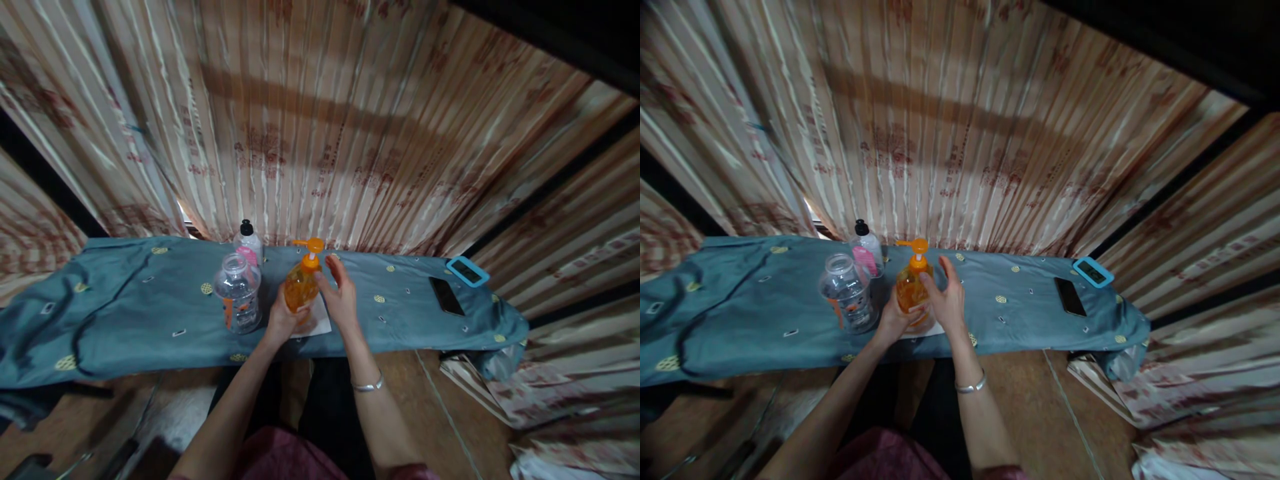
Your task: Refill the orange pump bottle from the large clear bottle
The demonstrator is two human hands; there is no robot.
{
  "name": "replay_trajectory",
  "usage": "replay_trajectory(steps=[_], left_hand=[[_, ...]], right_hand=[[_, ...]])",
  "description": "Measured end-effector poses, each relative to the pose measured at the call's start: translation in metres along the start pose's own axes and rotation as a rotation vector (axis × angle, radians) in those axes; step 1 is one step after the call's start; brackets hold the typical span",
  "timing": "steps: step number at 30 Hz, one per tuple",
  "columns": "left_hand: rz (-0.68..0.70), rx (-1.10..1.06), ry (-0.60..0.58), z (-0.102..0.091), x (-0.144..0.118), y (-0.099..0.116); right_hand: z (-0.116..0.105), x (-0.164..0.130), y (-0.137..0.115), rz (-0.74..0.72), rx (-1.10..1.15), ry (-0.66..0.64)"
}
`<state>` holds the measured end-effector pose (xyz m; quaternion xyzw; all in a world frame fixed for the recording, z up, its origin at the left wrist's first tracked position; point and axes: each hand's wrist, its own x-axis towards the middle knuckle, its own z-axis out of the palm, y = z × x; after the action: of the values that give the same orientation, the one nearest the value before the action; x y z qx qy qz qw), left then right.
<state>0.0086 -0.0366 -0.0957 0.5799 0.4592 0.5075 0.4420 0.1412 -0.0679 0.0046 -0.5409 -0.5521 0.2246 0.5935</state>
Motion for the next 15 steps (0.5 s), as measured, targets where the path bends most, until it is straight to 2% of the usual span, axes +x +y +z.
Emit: replay_trajectory(steps=[4,7,11,15], left_hand=[[0.015,-0.006,-0.008,-0.001,-0.001,0.005],[0.009,0.013,-0.013,-0.003,-0.002,0.009],[0.005,0.027,-0.004,-0.003,-0.001,0.008],[0.016,0.033,-0.010,-0.005,0.002,0.004]], right_hand=[[-0.024,-0.022,0.046,0.189,-0.181,0.070],[-0.035,-0.038,0.074,0.263,-0.324,0.045],[-0.033,-0.051,0.097,0.275,-0.462,-0.026],[-0.028,-0.054,0.107,0.269,-0.583,-0.071]])
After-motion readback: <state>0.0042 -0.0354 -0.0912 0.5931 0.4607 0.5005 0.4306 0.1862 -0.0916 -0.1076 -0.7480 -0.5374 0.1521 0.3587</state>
